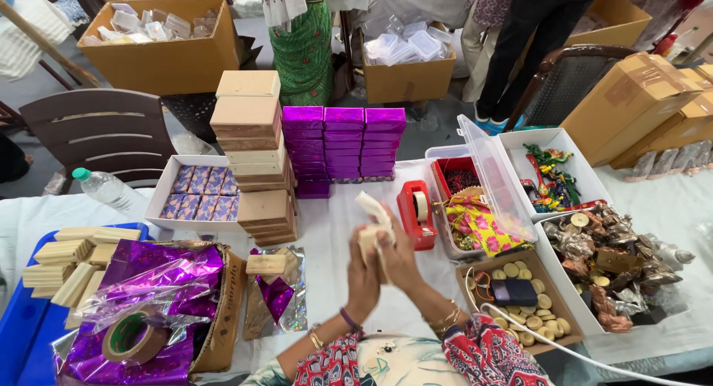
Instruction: Wiping and cleaning bars of soap with a cloth at a packing station.
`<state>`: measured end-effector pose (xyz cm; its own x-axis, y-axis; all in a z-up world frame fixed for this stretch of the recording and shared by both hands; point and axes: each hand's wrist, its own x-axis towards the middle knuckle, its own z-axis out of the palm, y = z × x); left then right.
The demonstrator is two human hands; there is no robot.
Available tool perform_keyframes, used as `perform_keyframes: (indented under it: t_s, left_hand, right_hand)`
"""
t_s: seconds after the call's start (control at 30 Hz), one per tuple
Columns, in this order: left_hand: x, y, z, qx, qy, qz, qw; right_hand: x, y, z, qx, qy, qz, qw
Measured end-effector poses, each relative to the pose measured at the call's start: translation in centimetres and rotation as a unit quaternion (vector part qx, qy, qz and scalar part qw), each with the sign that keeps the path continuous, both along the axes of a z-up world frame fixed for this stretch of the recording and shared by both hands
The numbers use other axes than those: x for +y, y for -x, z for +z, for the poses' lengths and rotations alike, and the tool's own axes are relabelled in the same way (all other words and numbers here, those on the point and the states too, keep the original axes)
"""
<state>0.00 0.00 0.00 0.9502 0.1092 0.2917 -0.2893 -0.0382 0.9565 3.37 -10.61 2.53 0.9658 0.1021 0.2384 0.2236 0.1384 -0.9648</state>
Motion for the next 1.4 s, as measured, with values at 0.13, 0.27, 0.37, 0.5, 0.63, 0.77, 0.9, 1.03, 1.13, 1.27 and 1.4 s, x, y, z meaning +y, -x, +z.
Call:
perform_keyframes:
  t_s: [0.13, 0.27, 0.37, 0.5, 0.63, 0.77, 0.9, 1.03, 1.13, 1.27, 1.4]
  left_hand:
    - [-0.1, 0.5, -0.1, 0.034, 0.018, -0.066, 0.997]
    - [1.9, -1.4, 2.7, -0.035, 0.035, 0.007, 0.999]
    - [1.8, -1.1, 2.5, -0.021, 0.047, 0.008, 0.999]
    - [0.1, 1.0, 0.7, -0.004, 0.006, -0.044, 0.999]
    - [1.0, -0.2, 2.0, 0.030, 0.007, -0.040, 0.999]
    - [2.0, -1.3, 3.1, -0.071, 0.072, 0.016, 0.995]
    - [0.6, 0.5, 3.0, -0.007, 0.040, -0.030, 0.999]
    - [0.1, 0.9, 2.0, -0.007, 0.050, -0.074, 0.996]
    - [1.2, -0.5, 3.4, -0.027, 0.015, 0.013, 0.999]
    - [1.4, 0.0, 4.5, -0.036, 0.034, 0.033, 0.998]
    - [-0.3, 2.1, 2.2, -0.010, -0.012, -0.040, 0.999]
  right_hand:
    - [0.3, 0.1, 0.0, -0.004, -0.012, -0.051, 0.999]
    - [2.0, 2.9, -1.1, -0.093, 0.066, -0.043, 0.993]
    - [1.4, 2.3, -1.0, -0.092, 0.102, -0.027, 0.990]
    - [-0.2, -0.2, 0.9, 0.002, 0.010, -0.035, 0.999]
    - [1.0, 1.1, -1.1, -0.012, -0.082, -0.017, 0.996]
    - [1.8, 3.9, -0.4, -0.107, 0.128, -0.034, 0.985]
    - [0.0, 1.1, 0.9, -0.048, 0.048, -0.004, 0.998]
    - [0.0, 0.9, 0.3, -0.004, -0.059, -0.018, 0.998]
    - [1.0, 3.2, -1.2, -0.041, -0.001, -0.017, 0.999]
    - [0.9, 4.0, 0.4, -0.085, 0.084, -0.009, 0.993]
    - [-0.6, 1.4, 3.2, -0.036, 0.011, -0.015, 0.999]
